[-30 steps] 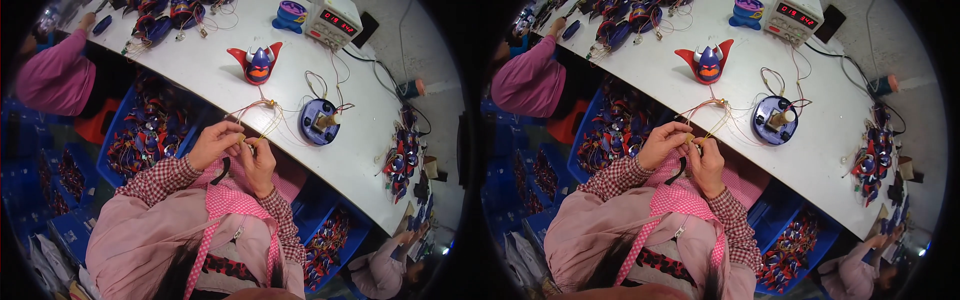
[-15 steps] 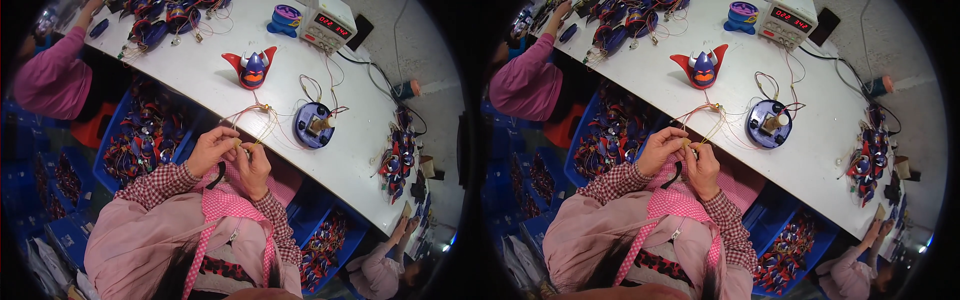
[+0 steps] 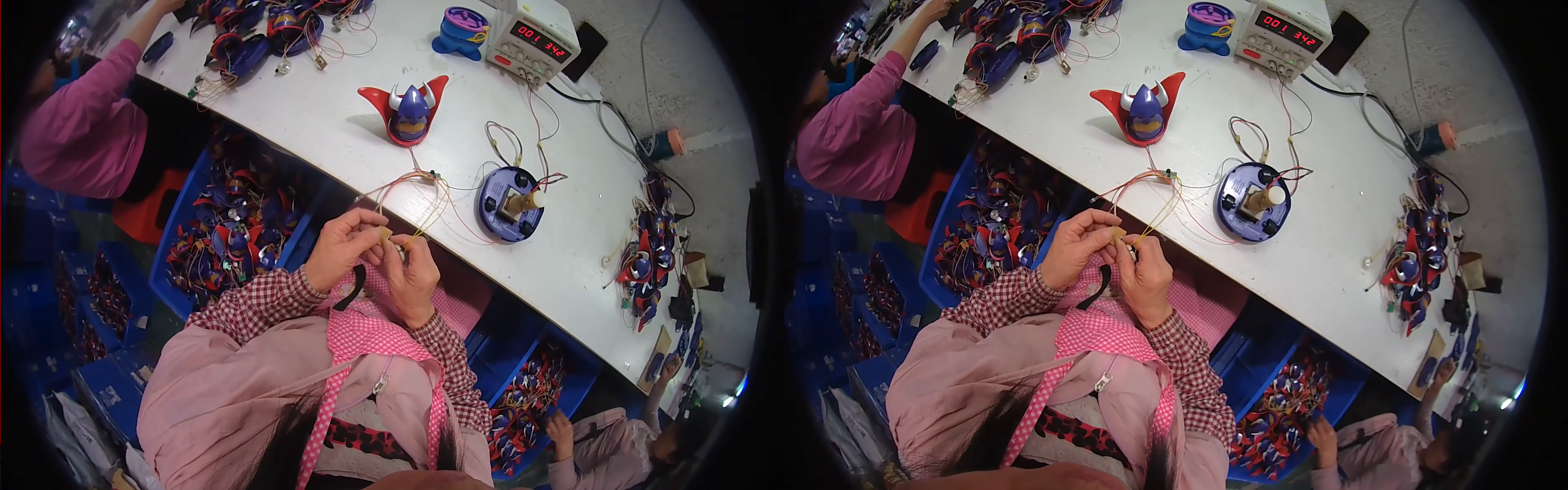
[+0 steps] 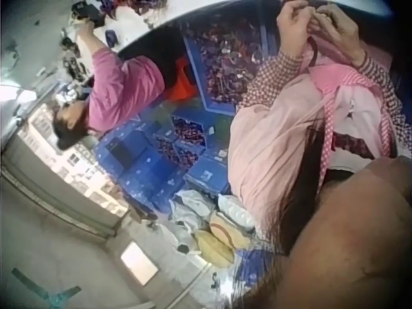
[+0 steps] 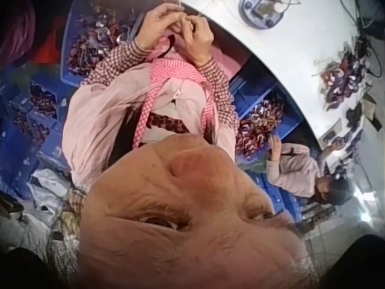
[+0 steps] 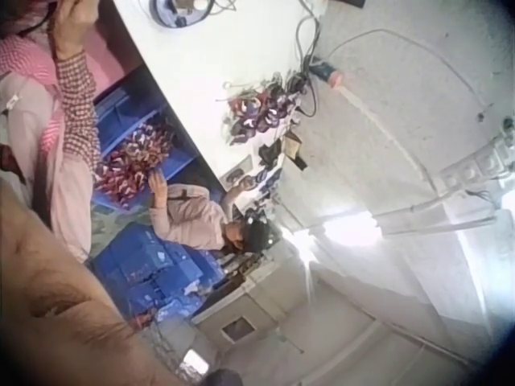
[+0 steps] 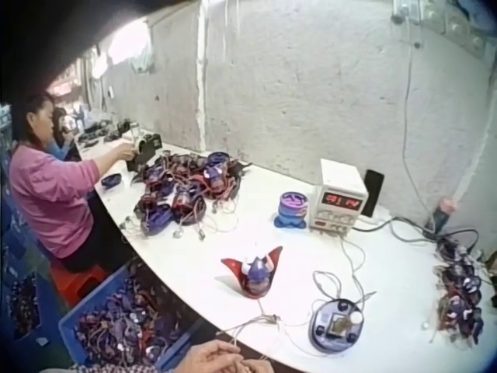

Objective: Connecting wires and testing electronic bird toys at a factory workbench.

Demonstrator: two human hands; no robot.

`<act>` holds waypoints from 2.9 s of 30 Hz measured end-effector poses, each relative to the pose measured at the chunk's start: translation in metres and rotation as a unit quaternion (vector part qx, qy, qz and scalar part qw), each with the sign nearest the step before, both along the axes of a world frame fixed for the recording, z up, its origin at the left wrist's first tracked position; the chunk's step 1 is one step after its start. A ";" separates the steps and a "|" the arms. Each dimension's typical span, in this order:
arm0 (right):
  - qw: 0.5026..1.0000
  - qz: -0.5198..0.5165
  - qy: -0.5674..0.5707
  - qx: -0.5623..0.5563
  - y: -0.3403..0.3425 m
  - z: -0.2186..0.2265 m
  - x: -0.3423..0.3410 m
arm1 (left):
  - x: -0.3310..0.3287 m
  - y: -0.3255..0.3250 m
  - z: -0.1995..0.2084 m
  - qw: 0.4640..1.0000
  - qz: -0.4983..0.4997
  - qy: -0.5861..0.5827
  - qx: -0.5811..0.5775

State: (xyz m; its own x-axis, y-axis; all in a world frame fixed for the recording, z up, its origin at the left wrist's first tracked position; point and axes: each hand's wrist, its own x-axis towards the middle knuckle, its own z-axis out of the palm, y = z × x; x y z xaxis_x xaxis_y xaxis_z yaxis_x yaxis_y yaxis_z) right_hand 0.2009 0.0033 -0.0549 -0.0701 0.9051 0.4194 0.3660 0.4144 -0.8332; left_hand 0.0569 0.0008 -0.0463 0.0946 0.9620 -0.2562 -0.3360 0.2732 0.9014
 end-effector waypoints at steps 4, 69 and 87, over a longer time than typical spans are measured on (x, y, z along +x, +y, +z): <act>1.000 0.004 -0.005 0.008 -0.001 0.000 0.000 | 0.001 -0.001 0.000 1.000 0.001 -0.003 0.000; 0.891 -0.309 -0.233 0.239 0.072 0.082 0.148 | -0.029 0.135 0.010 0.662 0.087 0.661 0.344; 0.896 0.007 -0.421 0.137 0.077 0.050 0.013 | 0.012 0.169 0.024 0.811 -0.017 0.543 0.217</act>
